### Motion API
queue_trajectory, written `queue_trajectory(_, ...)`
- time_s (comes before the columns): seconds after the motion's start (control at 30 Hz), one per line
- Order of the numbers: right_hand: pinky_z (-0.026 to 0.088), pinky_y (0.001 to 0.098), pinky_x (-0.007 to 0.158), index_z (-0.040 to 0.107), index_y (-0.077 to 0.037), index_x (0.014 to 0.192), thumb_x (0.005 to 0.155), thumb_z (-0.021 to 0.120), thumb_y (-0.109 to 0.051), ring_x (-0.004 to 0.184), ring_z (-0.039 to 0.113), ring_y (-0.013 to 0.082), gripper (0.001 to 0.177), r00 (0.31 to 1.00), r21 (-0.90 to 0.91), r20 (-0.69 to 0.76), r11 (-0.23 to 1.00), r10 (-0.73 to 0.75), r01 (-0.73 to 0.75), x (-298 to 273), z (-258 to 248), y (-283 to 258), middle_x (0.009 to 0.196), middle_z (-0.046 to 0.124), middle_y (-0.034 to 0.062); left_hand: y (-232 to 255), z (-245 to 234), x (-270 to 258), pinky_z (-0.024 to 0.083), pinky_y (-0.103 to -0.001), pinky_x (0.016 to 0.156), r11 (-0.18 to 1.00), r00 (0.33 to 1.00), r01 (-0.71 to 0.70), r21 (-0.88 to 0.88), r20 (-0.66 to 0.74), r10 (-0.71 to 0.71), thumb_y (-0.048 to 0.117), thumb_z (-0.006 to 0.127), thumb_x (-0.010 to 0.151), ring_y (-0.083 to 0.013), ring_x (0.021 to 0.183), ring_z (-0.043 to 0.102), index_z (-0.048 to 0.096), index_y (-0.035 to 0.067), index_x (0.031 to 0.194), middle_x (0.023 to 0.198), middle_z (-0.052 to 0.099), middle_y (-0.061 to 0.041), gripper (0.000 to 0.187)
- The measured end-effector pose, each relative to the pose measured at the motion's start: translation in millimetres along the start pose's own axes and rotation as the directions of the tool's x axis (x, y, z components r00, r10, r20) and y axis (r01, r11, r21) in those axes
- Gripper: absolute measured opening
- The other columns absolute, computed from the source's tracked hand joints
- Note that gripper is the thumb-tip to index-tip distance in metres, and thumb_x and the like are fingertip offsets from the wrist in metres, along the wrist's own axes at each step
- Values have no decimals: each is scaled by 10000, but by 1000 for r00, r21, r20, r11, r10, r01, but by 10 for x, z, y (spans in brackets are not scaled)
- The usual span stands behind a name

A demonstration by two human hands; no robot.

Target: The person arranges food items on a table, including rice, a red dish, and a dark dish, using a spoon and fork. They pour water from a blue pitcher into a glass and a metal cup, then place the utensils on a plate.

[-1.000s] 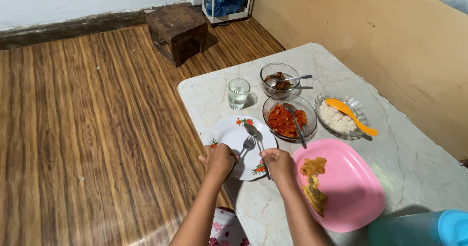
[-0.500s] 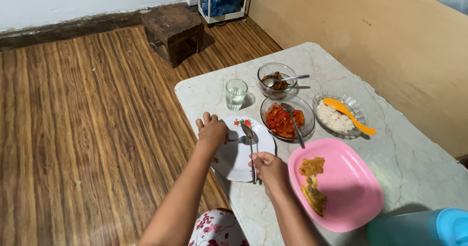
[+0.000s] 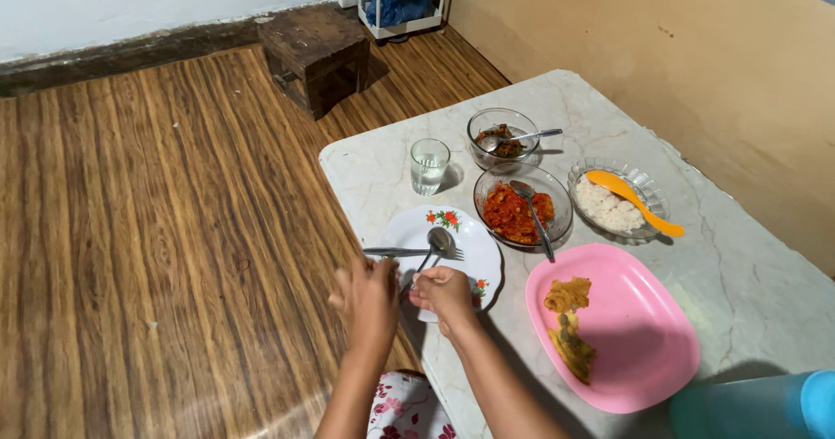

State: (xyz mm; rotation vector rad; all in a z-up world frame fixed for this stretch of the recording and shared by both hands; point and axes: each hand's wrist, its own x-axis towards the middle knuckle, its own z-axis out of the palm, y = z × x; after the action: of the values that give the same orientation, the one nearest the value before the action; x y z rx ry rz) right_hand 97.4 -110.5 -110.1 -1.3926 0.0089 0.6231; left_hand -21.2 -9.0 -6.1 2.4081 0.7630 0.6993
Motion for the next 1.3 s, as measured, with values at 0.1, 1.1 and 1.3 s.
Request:
queue_trajectory(0.1,654,355,670,677,105,940,880,684,-3,689,734,249,124,999,34,-1,999,38,-38,9,39,33,841,708,173,-116,2,-188,337,-499,864,1000,1000,24,3,-15,-24,176,682,859,-300,1081,499,743,191,1112,1123,601,-91,261)
queue_trajectory(1.1,516,494,770,616,-37,1096,1064,579,-339,890,680,410,306,942,-976,-100,215,-321,-30,-747,-1042,-607,927,720,225,-712,183,223,497,-488,809,920,772,341,194,501,-391,551,687,980,-398,945,684,744,35,980,997,666,-227,519)
queue_trajectory(1.3,557,390,985,327,-35,1520,870,737,-217,1225,652,293,790,864,-534,47,718,-502,447,174,-345,-1289,1319,630,220,-448,430,1261,437,-461,1024,905,990,70,-420,140,-12,539,386,1022,-378,1197,588,612,-3,1270,1250,631,-262,637)
